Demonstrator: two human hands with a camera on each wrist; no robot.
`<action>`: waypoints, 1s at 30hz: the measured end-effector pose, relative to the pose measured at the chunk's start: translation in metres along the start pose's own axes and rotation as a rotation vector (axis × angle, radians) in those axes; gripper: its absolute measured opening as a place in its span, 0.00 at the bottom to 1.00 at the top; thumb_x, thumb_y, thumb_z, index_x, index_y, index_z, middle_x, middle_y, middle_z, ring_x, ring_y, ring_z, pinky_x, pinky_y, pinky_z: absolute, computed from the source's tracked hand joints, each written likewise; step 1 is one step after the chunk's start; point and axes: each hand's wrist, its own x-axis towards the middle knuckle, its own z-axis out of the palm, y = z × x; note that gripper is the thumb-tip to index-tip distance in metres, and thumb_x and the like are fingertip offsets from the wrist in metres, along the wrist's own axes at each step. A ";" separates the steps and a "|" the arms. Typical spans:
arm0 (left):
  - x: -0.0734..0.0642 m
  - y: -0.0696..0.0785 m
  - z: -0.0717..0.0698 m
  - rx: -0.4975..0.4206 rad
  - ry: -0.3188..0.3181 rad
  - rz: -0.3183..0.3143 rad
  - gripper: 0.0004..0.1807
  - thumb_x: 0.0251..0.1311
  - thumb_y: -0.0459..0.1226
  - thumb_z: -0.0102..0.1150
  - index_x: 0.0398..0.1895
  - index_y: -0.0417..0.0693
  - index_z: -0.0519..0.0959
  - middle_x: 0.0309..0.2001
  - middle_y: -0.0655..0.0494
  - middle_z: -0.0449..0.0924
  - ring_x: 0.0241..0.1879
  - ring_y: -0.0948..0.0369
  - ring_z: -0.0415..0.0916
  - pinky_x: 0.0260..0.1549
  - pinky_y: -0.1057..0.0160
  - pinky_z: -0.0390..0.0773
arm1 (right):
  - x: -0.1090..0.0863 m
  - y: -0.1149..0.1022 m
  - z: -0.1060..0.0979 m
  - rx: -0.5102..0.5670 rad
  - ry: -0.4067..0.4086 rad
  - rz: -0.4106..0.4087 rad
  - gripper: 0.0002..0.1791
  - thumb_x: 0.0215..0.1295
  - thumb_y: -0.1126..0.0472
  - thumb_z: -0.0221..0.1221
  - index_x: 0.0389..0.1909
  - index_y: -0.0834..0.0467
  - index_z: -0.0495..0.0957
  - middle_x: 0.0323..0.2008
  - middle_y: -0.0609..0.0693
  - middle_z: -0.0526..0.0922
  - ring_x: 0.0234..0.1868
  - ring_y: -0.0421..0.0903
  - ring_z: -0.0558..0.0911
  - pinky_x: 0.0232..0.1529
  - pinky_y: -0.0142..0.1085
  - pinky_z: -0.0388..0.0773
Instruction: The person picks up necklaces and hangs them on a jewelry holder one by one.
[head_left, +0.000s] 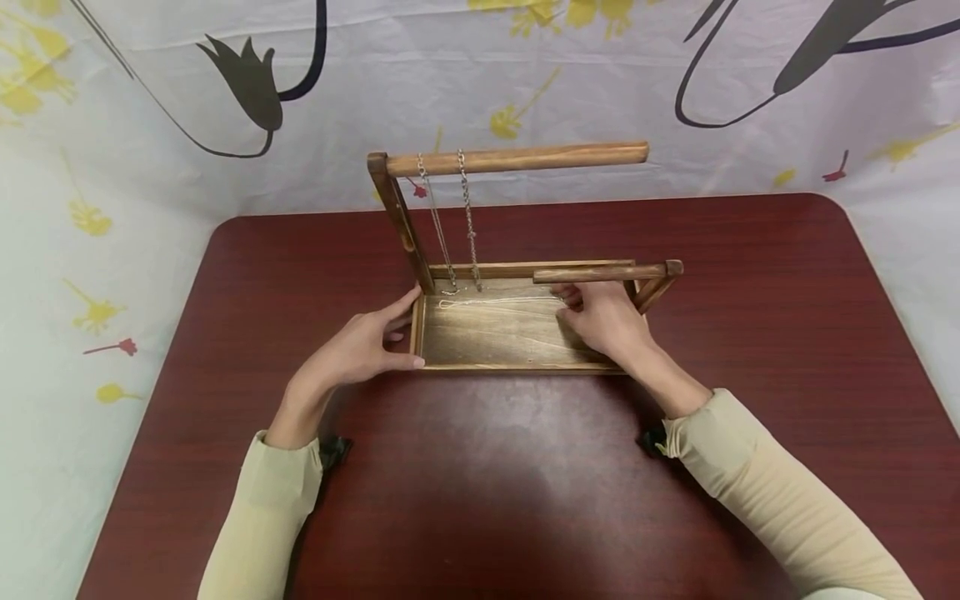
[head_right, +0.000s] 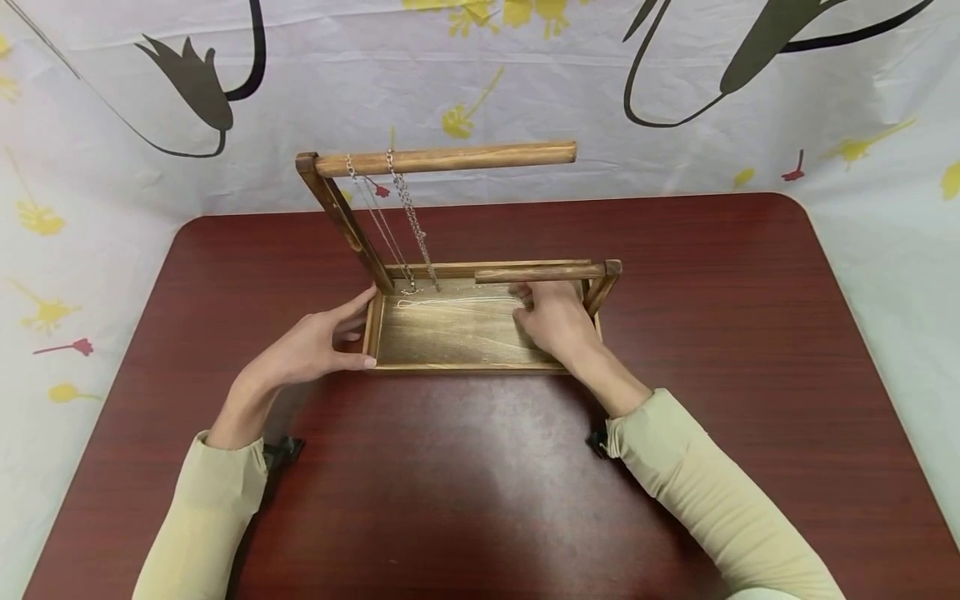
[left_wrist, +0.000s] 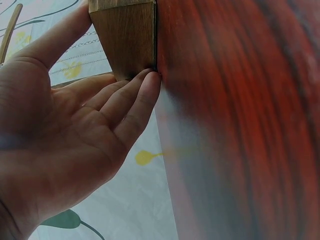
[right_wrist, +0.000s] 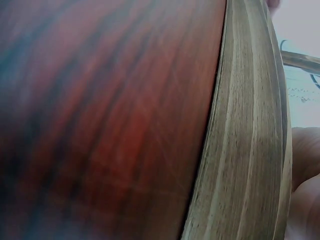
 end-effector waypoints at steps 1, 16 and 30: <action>0.000 0.000 0.000 -0.002 -0.001 0.000 0.57 0.55 0.45 0.74 0.80 0.66 0.44 0.71 0.44 0.64 0.61 0.49 0.75 0.58 0.48 0.73 | 0.000 0.000 0.000 -0.002 0.009 0.007 0.16 0.60 0.69 0.62 0.49 0.61 0.83 0.41 0.56 0.87 0.44 0.51 0.85 0.49 0.44 0.79; 0.001 -0.001 0.001 0.005 0.008 -0.008 0.57 0.55 0.44 0.74 0.80 0.68 0.44 0.71 0.45 0.65 0.61 0.49 0.75 0.59 0.48 0.73 | 0.002 -0.002 0.008 -0.100 0.138 -0.040 0.07 0.58 0.72 0.62 0.32 0.58 0.85 0.29 0.53 0.87 0.34 0.49 0.85 0.42 0.44 0.78; 0.001 -0.001 0.001 -0.012 0.003 -0.014 0.57 0.55 0.45 0.74 0.80 0.68 0.44 0.71 0.45 0.65 0.62 0.49 0.74 0.59 0.48 0.73 | 0.002 -0.007 0.011 -0.075 0.118 -0.013 0.05 0.59 0.69 0.63 0.33 0.58 0.87 0.30 0.52 0.88 0.35 0.51 0.86 0.42 0.46 0.78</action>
